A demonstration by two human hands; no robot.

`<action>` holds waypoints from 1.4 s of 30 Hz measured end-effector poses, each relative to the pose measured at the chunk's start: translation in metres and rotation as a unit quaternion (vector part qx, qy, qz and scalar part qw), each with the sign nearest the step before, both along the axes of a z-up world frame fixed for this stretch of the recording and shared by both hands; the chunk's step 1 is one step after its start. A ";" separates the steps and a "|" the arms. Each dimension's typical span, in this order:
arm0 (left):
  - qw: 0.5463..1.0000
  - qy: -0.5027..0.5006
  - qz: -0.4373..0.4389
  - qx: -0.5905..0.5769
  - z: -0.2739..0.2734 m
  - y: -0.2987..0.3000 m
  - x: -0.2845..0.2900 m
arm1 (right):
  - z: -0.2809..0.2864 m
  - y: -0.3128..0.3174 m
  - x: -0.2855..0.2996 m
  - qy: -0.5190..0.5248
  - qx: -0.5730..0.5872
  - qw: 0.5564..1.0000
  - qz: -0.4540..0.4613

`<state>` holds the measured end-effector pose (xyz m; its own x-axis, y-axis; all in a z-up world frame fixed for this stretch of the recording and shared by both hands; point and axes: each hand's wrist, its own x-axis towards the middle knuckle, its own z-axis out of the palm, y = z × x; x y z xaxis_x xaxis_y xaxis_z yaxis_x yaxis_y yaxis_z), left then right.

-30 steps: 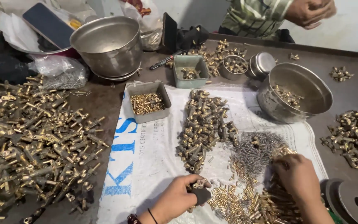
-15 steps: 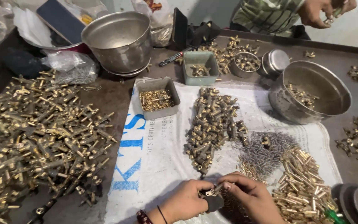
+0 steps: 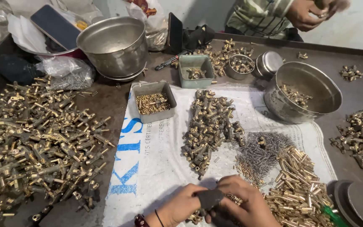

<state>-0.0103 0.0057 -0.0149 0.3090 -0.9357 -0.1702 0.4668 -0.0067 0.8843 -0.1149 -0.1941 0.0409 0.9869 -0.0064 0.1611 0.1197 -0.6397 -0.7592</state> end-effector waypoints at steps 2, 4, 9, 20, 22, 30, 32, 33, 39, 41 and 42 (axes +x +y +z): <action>0.999 0.041 0.004 -0.023 0.008 0.000 0.000 | 0.008 -0.007 0.007 0.025 0.048 0.998 0.023; 0.999 -0.002 0.010 0.040 0.022 0.002 0.001 | 0.025 -0.016 0.019 0.096 0.019 0.995 0.023; 0.991 0.061 0.114 0.037 0.018 0.000 0.008 | 0.006 -0.071 0.060 0.082 -0.231 0.961 -0.125; 0.966 0.161 0.199 0.039 0.015 -0.002 0.018 | 0.002 -0.056 0.067 0.107 -0.459 0.872 -0.133; 0.964 0.165 0.205 0.034 0.022 0.002 0.018 | 0.009 -0.050 0.067 0.101 -0.394 0.902 -0.146; 0.955 0.180 0.236 -0.001 -0.007 -0.005 0.015 | 0.020 0.034 0.029 -0.099 -0.069 0.992 -0.039; 0.947 0.193 0.256 0.012 -0.011 -0.005 0.011 | 0.014 0.043 0.025 -0.109 -0.081 0.990 -0.043; 0.941 0.205 0.267 0.047 -0.004 -0.005 0.011 | 0.013 0.045 0.025 -0.119 -0.098 0.987 -0.048; 0.930 0.212 0.284 0.099 -0.028 -0.010 0.011 | 0.019 0.053 0.024 -0.144 -0.166 0.973 -0.066; 0.939 0.185 0.278 0.078 -0.031 -0.010 0.011 | 0.020 0.054 0.024 -0.152 -0.179 0.970 -0.068; 0.948 0.161 0.268 0.065 -0.021 -0.008 0.010 | 0.019 0.054 0.023 -0.158 -0.193 0.966 -0.071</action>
